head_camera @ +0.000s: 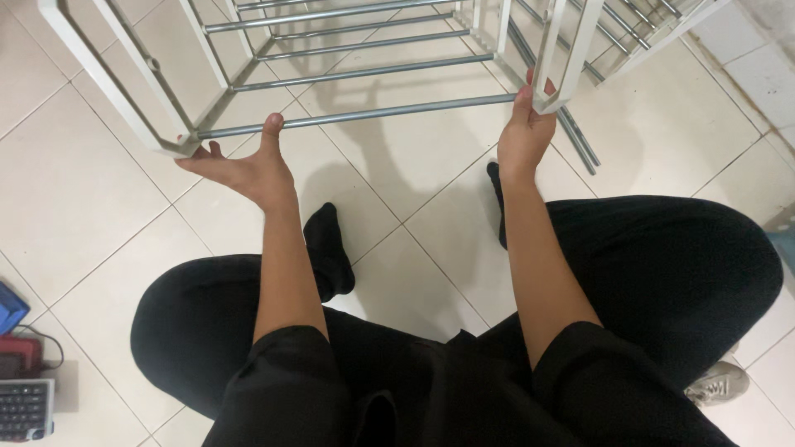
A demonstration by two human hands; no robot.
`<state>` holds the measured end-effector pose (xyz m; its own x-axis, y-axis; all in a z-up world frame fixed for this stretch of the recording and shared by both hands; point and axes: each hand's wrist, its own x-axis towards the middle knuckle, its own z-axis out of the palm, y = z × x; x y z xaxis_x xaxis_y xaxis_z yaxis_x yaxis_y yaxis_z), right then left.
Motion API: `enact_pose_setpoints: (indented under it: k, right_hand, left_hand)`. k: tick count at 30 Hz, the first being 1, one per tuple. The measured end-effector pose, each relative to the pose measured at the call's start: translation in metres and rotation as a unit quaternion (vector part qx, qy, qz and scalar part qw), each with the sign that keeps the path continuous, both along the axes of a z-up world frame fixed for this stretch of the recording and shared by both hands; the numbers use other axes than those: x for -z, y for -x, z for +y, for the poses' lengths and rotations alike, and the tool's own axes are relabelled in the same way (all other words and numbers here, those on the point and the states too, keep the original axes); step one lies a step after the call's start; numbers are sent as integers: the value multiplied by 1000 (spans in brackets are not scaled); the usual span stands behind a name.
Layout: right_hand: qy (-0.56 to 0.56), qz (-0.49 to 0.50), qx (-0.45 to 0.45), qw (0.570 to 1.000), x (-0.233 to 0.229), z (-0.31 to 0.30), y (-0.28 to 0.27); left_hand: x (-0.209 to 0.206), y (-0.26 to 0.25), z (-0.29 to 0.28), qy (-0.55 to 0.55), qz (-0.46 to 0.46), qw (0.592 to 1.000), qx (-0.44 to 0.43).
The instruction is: The person assembles a metal storage shelf by inserting horizontal metal rods into the side frames. They repeatedly pick up rods and slide them into place, adjusting the frame as needed.
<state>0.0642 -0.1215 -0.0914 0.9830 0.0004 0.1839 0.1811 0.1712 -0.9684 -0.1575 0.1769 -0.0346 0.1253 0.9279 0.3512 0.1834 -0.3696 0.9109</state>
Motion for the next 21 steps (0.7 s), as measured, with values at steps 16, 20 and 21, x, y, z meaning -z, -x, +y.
enact_pose_setpoints:
  k: [16,20,21]
  right_hand:
    - [262,-56,110,957,-49,-29,10]
    - [268,-34,95,958,-41,-42,16]
    - [285,-40,97,953,-38,-45,14]
  left_hand:
    - [-12,14,27,-297,125,946,-18]
    - [-17,10,-4,-342,333,878,-17]
    - [-19,8,-11,-368,346,863,-23]
